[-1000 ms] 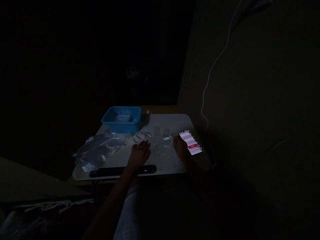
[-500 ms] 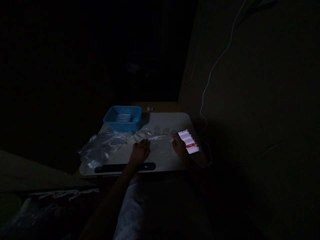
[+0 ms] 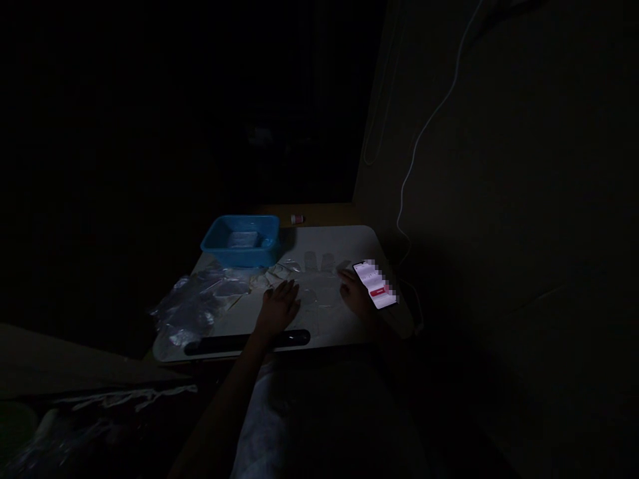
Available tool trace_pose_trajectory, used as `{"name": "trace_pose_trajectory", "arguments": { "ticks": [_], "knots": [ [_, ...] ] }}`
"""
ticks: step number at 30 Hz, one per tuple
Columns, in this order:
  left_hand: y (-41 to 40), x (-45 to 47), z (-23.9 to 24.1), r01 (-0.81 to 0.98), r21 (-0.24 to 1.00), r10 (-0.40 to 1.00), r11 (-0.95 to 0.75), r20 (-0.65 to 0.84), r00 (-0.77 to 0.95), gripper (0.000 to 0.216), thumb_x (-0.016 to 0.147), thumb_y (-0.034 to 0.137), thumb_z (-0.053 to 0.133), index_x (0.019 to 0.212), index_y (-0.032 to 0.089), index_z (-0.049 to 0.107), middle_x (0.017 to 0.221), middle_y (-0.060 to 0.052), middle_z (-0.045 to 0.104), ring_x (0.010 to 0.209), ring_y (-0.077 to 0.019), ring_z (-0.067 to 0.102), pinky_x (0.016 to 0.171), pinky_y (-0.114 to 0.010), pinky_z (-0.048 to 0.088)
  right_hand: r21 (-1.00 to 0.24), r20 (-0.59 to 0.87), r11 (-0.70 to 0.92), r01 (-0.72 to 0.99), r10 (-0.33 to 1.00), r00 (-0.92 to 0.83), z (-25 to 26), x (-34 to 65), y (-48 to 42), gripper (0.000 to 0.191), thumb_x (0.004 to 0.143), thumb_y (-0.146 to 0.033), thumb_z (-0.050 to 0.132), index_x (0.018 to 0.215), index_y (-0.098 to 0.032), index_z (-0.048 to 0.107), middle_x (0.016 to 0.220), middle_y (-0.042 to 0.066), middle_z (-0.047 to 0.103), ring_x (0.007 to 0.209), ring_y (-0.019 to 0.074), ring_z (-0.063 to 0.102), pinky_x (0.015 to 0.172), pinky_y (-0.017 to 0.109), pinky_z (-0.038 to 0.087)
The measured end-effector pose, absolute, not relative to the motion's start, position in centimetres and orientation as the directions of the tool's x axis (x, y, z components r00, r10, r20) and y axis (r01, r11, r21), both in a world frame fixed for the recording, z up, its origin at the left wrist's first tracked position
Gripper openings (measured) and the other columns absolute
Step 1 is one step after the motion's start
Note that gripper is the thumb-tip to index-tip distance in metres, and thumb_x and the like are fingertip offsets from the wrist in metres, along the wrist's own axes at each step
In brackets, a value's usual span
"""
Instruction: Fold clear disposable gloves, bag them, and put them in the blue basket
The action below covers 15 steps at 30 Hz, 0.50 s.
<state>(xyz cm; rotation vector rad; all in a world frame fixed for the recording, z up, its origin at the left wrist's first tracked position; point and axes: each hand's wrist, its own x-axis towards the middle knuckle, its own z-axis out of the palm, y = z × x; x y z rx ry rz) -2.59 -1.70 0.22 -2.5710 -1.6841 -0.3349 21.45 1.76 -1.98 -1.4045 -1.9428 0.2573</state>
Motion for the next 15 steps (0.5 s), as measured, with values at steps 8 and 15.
{"name": "trace_pose_trajectory", "arguments": {
  "ticks": [8,15],
  "knots": [
    [-1.8,-2.5,0.4,0.910,0.098,0.901,-0.403,0.216,0.376,0.043,0.087,0.033,0.031,0.125,0.019,0.046,0.135,-0.010,0.041,0.124,-0.0253,0.037,0.093,-0.046,0.033,-0.419,0.445,0.552,0.721,0.817,-0.367,-0.3,21.1,0.5,0.042,0.069,-0.005,0.045,0.103,-0.020,0.063,0.111,0.004,0.062,0.111,0.0205,0.048,0.095,0.042,0.037],
    [-1.9,-2.6,0.3,0.910,0.112,0.904,-0.398,0.218,0.369,0.042,0.086,0.033,0.033,0.124,0.020,0.047,0.134,-0.010,0.042,0.124,-0.0250,0.037,0.093,-0.046,0.034,-0.414,0.443,0.603,0.682,0.788,-0.429,0.2,20.8,-0.1,0.027,0.066,-0.003,0.045,0.078,-0.020,0.062,0.110,0.005,0.063,0.115,0.0187,0.047,0.097,0.043,0.031]
  ]
}}
